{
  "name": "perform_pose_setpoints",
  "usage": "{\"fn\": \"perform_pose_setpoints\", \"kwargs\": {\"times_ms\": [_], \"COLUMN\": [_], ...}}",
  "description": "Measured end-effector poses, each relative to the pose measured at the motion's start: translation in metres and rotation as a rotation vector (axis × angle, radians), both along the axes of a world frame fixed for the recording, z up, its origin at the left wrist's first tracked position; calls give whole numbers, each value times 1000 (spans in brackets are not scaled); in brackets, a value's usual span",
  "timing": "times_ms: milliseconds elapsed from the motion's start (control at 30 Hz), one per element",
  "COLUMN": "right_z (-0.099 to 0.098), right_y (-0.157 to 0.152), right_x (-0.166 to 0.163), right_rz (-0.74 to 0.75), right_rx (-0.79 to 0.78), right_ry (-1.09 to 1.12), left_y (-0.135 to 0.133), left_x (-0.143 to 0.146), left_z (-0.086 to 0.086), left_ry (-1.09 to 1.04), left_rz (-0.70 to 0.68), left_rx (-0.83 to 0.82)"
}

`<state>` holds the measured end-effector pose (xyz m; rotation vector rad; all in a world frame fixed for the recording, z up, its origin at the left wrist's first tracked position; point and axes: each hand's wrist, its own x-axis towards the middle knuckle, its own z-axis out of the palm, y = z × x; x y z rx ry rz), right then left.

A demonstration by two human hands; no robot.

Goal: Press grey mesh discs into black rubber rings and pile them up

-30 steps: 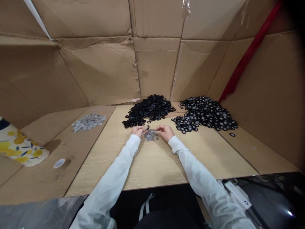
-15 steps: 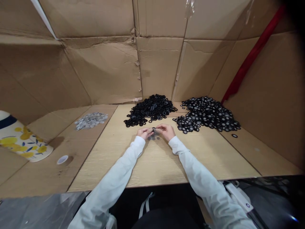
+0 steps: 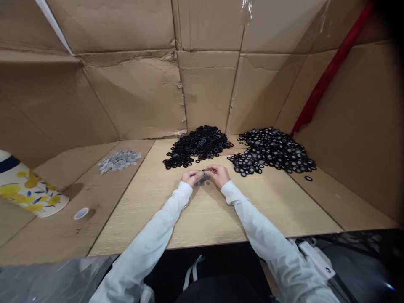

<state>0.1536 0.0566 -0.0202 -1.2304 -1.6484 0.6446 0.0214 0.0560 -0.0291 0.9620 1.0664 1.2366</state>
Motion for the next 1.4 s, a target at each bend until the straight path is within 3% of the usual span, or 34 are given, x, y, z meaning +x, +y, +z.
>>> {"fn": "perform_pose_setpoints", "kwargs": {"times_ms": [167, 300, 433, 567, 833, 1167, 1400], "right_z": [0, 1, 1, -1, 0, 0, -9], "right_y": [-1, -1, 3, 7, 5, 5, 6], "right_x": [-1, 1, 4, 5, 6, 3, -7], "right_rz": [-17, -49, -13, 2, 236, 269, 122], "right_rx": [-7, 19, 41, -20, -233, -270, -174], "right_ry": [-20, -95, -118, 0, 314, 409, 475], "left_y": [-1, -1, -2, -2, -5, -7, -14], "left_x": [-2, -2, -3, -2, -1, -2, 4], "left_z": [0, 1, 3, 5, 11, 9, 13], "left_ry": [187, 198, 148, 57, -66, 111, 50], "left_rz": [28, 19, -38, -69, -128, -107, -48], "left_rx": [98, 164, 124, 64, 26, 137, 101]}}
